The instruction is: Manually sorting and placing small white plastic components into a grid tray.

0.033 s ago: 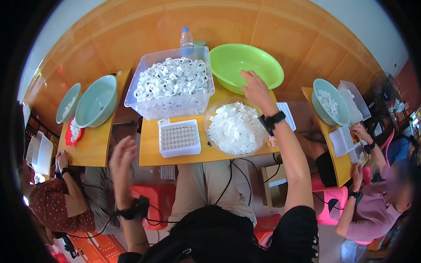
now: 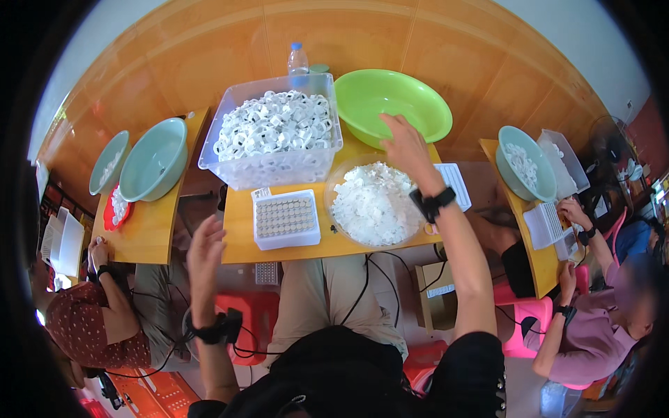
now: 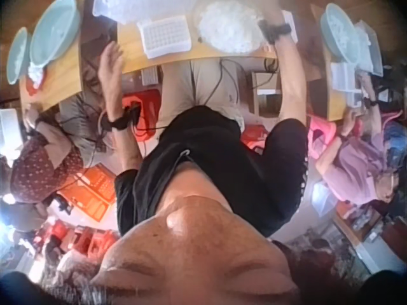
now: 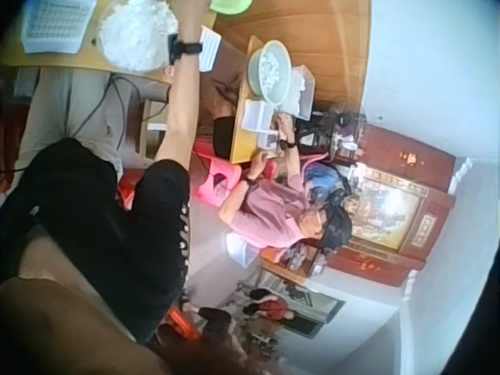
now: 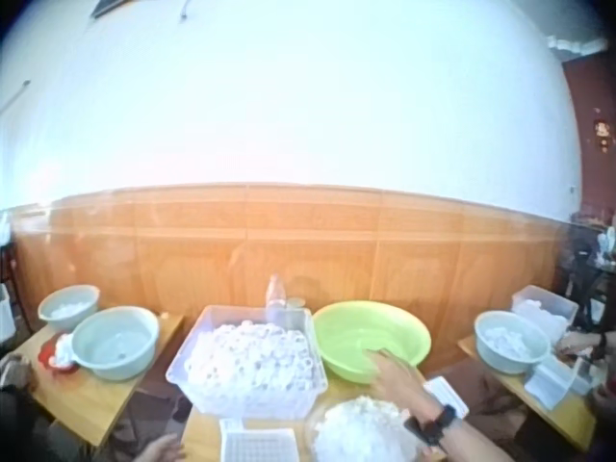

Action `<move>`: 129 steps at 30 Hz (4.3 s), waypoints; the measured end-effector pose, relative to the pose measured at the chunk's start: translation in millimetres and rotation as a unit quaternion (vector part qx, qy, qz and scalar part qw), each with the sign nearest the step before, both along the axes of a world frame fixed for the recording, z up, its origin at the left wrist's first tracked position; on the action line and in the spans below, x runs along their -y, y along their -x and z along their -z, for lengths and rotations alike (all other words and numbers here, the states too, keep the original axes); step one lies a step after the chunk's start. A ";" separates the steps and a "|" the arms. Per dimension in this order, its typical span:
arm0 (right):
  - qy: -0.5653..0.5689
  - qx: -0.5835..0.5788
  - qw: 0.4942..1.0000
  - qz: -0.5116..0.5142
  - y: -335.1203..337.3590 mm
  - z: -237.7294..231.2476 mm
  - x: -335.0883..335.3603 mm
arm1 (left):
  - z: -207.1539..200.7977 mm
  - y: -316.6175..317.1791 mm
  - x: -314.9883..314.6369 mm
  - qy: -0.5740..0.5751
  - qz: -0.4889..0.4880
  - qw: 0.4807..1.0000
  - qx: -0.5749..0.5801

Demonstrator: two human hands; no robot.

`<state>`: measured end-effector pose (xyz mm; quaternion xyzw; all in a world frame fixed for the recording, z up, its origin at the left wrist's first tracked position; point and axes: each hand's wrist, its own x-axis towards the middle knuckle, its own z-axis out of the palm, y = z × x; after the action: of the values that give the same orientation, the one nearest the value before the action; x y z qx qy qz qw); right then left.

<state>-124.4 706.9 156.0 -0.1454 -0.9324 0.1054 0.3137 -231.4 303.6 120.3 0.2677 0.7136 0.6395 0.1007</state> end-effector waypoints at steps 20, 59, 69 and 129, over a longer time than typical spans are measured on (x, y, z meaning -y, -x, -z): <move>0.370 -0.046 0.928 -0.015 -21.5 102.5 199.7 | 78.7 25.0 -65.7 0.002 0.071 0.977 0.200; 0.304 -0.051 0.949 -0.064 119.1 -12.3 60.5 | 93.0 37.4 -30.0 -0.070 -0.070 0.981 0.166; 0.835 0.032 0.480 -0.268 2.0 -12.4 152.5 | 19.0 -5.9 -21.0 -0.130 -0.005 0.985 0.112; 0.133 -0.121 0.972 -0.151 -49.7 47.0 233.8 | 40.9 -73.5 -47.5 -0.239 0.155 0.868 0.407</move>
<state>-74.7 473.1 109.0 -0.0296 -0.8761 0.2917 0.3828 -157.9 351.1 79.4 0.1068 0.3841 0.8189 0.4128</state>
